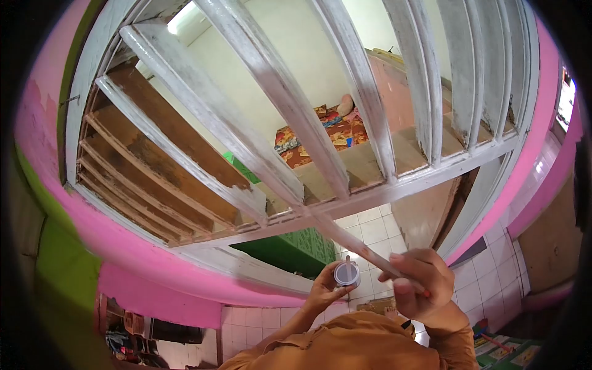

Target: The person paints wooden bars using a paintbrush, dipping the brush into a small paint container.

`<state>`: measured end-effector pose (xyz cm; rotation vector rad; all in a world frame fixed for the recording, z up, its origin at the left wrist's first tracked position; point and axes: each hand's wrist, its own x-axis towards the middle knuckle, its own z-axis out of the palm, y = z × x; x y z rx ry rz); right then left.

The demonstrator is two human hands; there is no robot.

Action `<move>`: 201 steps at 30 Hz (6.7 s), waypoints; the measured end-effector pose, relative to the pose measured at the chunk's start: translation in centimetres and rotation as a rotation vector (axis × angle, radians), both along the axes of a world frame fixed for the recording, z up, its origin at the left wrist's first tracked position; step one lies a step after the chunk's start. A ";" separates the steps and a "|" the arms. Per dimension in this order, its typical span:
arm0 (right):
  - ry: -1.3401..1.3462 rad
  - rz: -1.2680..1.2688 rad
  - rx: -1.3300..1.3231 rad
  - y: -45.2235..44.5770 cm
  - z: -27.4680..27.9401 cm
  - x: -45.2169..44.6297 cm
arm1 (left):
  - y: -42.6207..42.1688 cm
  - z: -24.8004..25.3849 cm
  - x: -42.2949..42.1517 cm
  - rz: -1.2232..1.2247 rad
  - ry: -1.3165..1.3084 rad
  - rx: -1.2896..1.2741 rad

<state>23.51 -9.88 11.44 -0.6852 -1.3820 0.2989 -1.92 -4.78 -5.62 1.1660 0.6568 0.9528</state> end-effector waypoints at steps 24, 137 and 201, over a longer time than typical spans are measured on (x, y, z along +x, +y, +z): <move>-0.186 -0.044 0.265 6.8 12.2 -2.2 | -0.1 -0.4 -1.7 0.052 0.068 0.009; 0.055 0.121 -0.856 3.6 -2.8 -5.9 | 5.0 3.4 -4.8 0.035 0.169 0.313; -0.462 -0.125 0.257 3.6 8.8 -6.0 | 3.0 9.3 -4.7 0.126 0.138 0.228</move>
